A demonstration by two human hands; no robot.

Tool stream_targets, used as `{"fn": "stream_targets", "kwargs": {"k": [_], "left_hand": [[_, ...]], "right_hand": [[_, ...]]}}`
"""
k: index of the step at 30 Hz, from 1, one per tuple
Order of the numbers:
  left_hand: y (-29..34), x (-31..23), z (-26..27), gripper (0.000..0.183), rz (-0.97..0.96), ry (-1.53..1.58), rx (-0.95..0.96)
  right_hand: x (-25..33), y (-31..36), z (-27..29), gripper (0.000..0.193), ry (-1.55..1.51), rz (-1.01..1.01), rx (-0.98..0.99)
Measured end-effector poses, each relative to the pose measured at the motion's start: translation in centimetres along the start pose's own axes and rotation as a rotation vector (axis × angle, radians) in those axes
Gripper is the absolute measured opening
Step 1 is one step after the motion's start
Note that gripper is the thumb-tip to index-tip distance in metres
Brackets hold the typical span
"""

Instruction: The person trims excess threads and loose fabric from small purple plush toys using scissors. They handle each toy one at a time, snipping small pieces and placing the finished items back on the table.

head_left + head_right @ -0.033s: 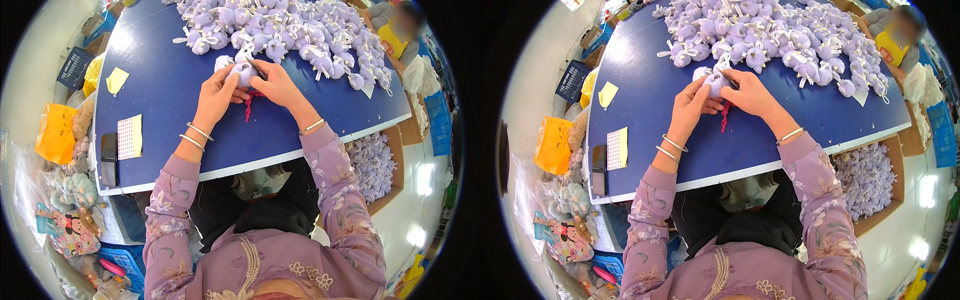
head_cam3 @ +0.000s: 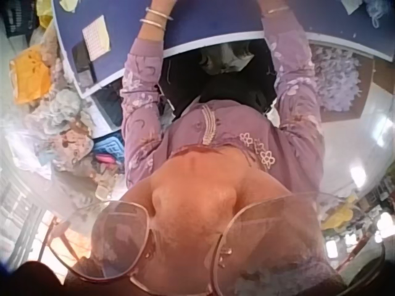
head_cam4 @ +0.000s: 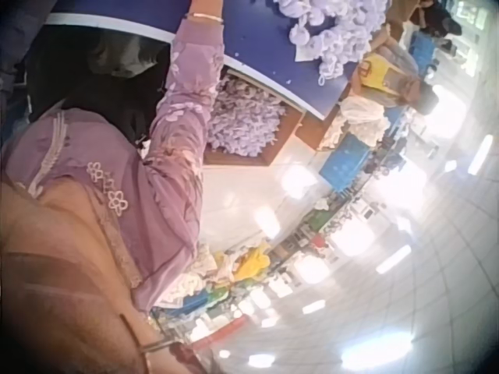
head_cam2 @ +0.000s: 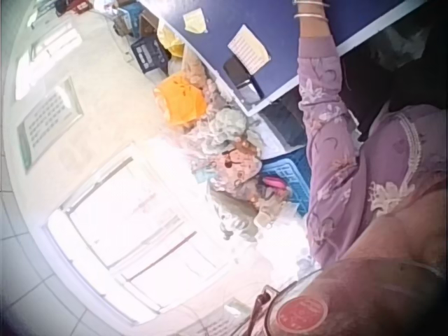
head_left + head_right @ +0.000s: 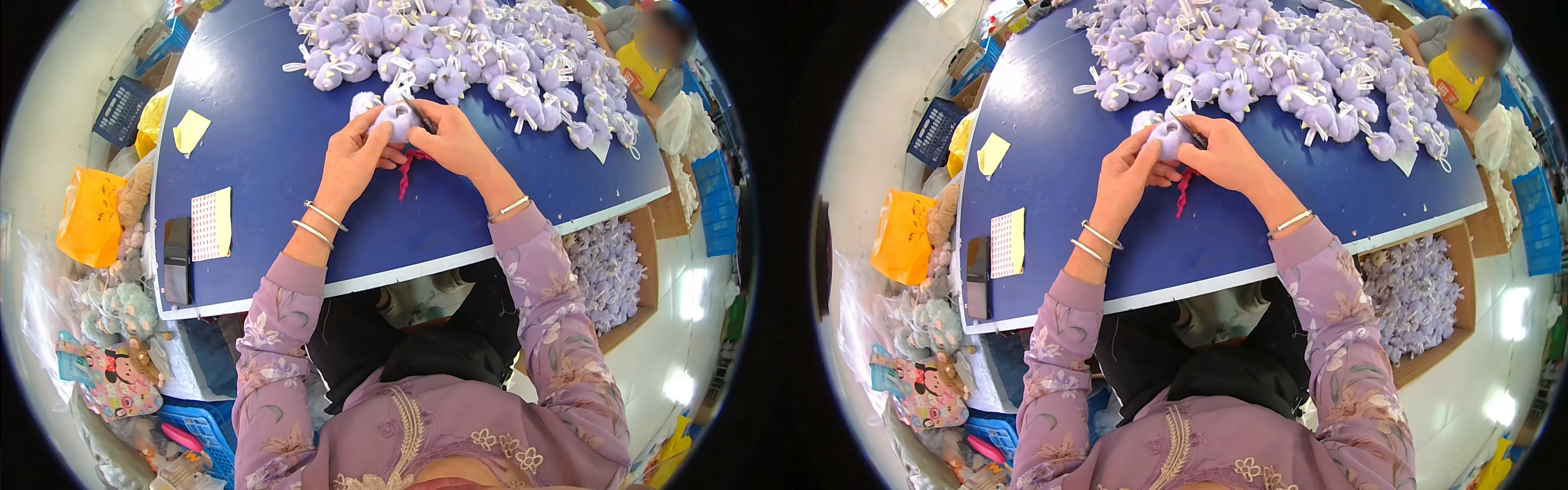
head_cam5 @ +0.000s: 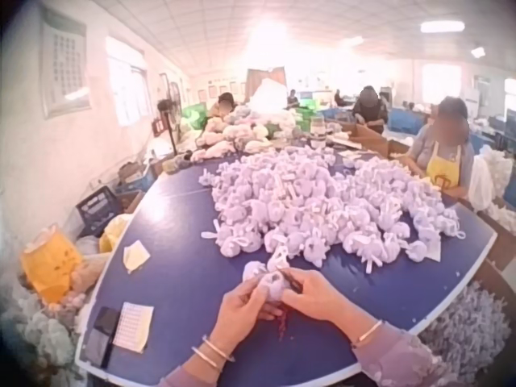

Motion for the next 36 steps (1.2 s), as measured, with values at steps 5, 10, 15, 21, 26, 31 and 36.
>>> {"fn": "stream_targets", "kwargs": {"k": [5, 10, 15, 21, 26, 31, 36], "left_hand": [[-0.2, 0.3, 0.3, 0.041, -0.030, -0.042, 0.003], [-0.3, 0.4, 0.4, 0.040, -0.039, -0.010, 0.013], [-0.4, 0.4, 0.4, 0.039, -0.025, 0.037, 0.004], [-0.3, -0.1, 0.6, 0.039, -0.073, 0.016, 0.020], [-0.4, 0.0, 0.9, 0.038, -0.099, -0.012, 0.021], [-0.3, -0.3, 1.0, 0.039, -0.097, 0.046, 0.030], [-0.4, -0.2, 1.3, 0.037, -0.147, -0.131, -0.100]], "right_hand": [[-0.3, 0.0, 0.3, 0.043, 0.031, -0.037, 0.028], [-0.5, 0.0, 0.2, 0.042, -0.042, -0.010, 0.043], [-0.1, 0.0, 0.2, 0.041, -0.046, 0.034, 0.022], [-0.1, 0.0, 0.3, 0.040, -0.047, 0.002, 0.013], [-0.2, -0.1, 0.1, 0.039, -0.086, -0.022, 0.025], [-0.4, -0.1, 0.0, 0.040, -0.163, -0.049, 0.025], [-1.4, 0.0, -0.8, 0.041, -0.136, -0.056, 0.020]]}}
Point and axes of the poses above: each hand's wrist, its own y-axis away from the middle knuckle, its own z-axis out of the back of the hand, x = y × z, the point moved 6 cm from there along -y, towards the middle knuckle, and after that the axes turned 15 degrees about -x, right-handed, at the moved point
